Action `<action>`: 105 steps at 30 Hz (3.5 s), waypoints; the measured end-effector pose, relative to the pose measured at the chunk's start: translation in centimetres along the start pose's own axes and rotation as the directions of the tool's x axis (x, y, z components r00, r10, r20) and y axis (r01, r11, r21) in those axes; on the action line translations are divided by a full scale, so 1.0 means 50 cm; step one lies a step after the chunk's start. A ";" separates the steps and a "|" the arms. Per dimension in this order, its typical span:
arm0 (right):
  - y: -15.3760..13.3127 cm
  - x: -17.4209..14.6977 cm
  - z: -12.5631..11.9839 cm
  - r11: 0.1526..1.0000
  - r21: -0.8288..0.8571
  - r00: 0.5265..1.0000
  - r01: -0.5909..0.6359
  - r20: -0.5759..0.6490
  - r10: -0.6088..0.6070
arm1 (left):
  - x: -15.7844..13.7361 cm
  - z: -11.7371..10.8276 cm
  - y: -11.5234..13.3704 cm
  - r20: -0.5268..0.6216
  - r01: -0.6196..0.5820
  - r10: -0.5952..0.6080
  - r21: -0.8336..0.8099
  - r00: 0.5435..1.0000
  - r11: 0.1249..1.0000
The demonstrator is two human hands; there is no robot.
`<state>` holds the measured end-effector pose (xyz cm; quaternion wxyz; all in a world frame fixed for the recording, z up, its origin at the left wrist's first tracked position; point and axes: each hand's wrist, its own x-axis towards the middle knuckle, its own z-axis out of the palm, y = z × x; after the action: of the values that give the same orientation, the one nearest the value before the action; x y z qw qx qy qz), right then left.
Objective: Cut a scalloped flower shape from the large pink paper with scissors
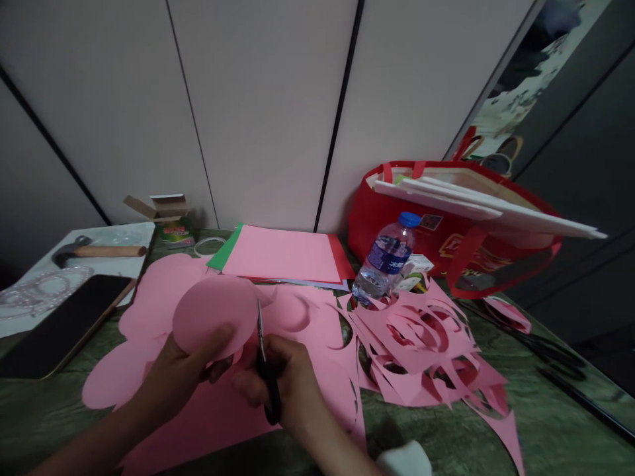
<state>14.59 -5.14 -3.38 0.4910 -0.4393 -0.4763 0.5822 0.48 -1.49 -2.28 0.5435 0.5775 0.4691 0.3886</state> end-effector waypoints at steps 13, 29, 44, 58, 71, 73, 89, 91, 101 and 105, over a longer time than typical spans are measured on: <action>0.006 0.005 -0.003 1.000 -0.014 1.000 -0.019 0.001 0.019 | -0.002 -0.001 0.022 -0.094 -0.023 0.032 0.094 0.995 0.995; 0.008 0.008 -0.011 0.996 0.014 0.996 0.084 -0.010 -0.084 | -0.003 0.002 0.031 -0.008 0.083 -0.084 -0.047 0.996 0.995; 0.005 0.009 -0.012 0.995 0.016 0.995 0.096 0.000 -0.096 | 0.001 0.000 0.026 -0.066 0.052 -0.055 -0.045 0.996 0.998; 0.007 0.008 -0.009 0.998 0.035 0.999 0.049 -0.019 -0.048 | 0.001 -0.007 0.016 -0.049 -0.006 0.009 0.057 0.999 0.998; 0.002 0.008 -0.005 0.999 0.029 0.999 0.022 -0.048 -0.021 | -0.001 -0.007 0.019 -0.050 -0.025 0.030 0.090 0.998 0.996; -0.004 0.008 -0.003 1.000 0.016 0.999 0.015 -0.048 -0.014 | -0.001 -0.007 0.022 -0.053 -0.026 0.032 0.103 0.998 0.994; -0.003 0.006 -0.005 1.000 -0.019 0.999 -0.008 -0.034 0.007 | 0.002 -0.007 0.021 -0.051 -0.056 0.060 0.066 0.997 0.996; 0.003 0.005 -0.009 1.000 -0.029 1.000 0.006 -0.021 -0.006 | 0.003 -0.008 0.018 -0.044 -0.055 0.056 0.017 0.997 0.998; 0.001 0.003 -0.003 1.000 -0.025 1.000 -0.020 -0.005 0.020 | 0.000 -0.002 0.022 -0.072 -0.012 0.019 0.098 0.997 0.995; 0.008 0.008 -0.011 0.997 0.002 0.996 0.083 0.023 -0.083 | -0.003 0.001 0.030 -0.138 0.030 -0.001 0.206 0.990 0.978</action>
<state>15.00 -4.71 -3.90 0.5096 -0.4122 -0.4993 0.5667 0.69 -1.60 -0.77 0.4495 0.5994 0.5479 0.3721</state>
